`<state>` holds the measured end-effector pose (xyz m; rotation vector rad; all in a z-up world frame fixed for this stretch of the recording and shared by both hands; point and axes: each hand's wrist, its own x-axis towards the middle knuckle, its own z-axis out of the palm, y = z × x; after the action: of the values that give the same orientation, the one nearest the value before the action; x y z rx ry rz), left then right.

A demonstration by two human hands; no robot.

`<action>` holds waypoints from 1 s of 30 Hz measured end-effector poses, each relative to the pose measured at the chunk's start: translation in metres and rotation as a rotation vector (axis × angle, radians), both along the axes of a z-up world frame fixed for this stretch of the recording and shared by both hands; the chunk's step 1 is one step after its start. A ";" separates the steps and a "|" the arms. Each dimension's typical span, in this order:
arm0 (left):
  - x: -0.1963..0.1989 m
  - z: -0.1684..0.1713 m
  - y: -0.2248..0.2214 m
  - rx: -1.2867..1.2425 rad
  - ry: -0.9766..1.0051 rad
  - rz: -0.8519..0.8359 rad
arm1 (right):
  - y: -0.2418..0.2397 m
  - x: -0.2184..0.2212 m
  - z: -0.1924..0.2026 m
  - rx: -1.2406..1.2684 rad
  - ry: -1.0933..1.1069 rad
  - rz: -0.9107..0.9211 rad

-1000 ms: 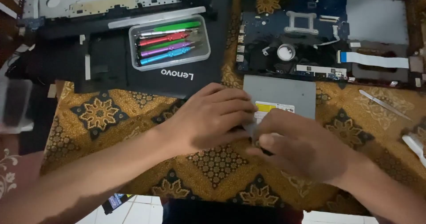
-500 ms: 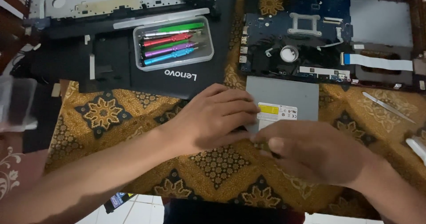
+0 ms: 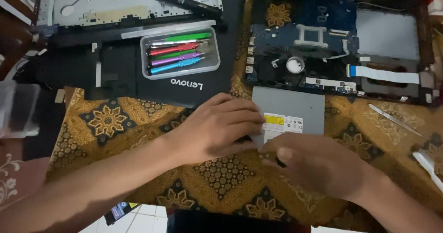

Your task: Disassembling a laptop by removing screws from an internal drive caddy and using a tool on the motherboard.

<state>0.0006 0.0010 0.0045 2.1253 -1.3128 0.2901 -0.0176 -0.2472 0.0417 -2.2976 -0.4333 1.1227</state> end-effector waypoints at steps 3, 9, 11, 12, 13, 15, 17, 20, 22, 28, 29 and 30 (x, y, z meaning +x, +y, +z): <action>0.000 0.001 0.000 -0.023 -0.015 -0.015 | -0.002 -0.014 -0.007 0.350 -0.120 -0.120; 0.000 0.000 -0.002 -0.028 -0.011 -0.003 | 0.006 -0.020 -0.003 0.343 -0.213 -0.177; -0.001 0.001 -0.003 -0.023 -0.014 -0.003 | 0.002 -0.015 0.001 0.370 -0.293 -0.017; -0.001 0.002 -0.003 -0.022 -0.017 -0.001 | 0.000 -0.012 0.003 0.393 -0.374 0.147; -0.001 0.003 -0.003 -0.020 -0.017 -0.003 | -0.002 -0.011 0.003 0.394 -0.376 0.145; -0.001 0.005 -0.003 -0.017 -0.022 -0.008 | -0.006 -0.008 0.004 0.307 -0.088 -0.136; -0.001 0.005 -0.004 -0.008 -0.027 -0.006 | 0.008 -0.011 0.010 0.401 -0.213 -0.071; -0.002 0.006 -0.003 0.003 -0.018 -0.005 | 0.012 -0.008 -0.011 0.290 -0.492 0.092; -0.001 0.007 -0.004 0.001 -0.017 -0.016 | 0.008 -0.003 -0.022 0.075 -0.651 0.181; -0.004 0.005 -0.007 -0.032 -0.052 -0.008 | -0.020 0.011 0.003 0.617 -1.131 -0.156; -0.004 0.006 -0.008 -0.025 -0.061 -0.024 | -0.030 0.014 0.004 0.730 -1.074 -0.143; -0.004 0.006 -0.008 -0.018 -0.070 -0.039 | -0.041 0.017 0.005 0.842 -1.013 -0.131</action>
<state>-0.0038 -0.0065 0.0108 2.0890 -1.3849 0.3611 -0.0001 -0.2878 0.0468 -1.8712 -0.8848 -0.3679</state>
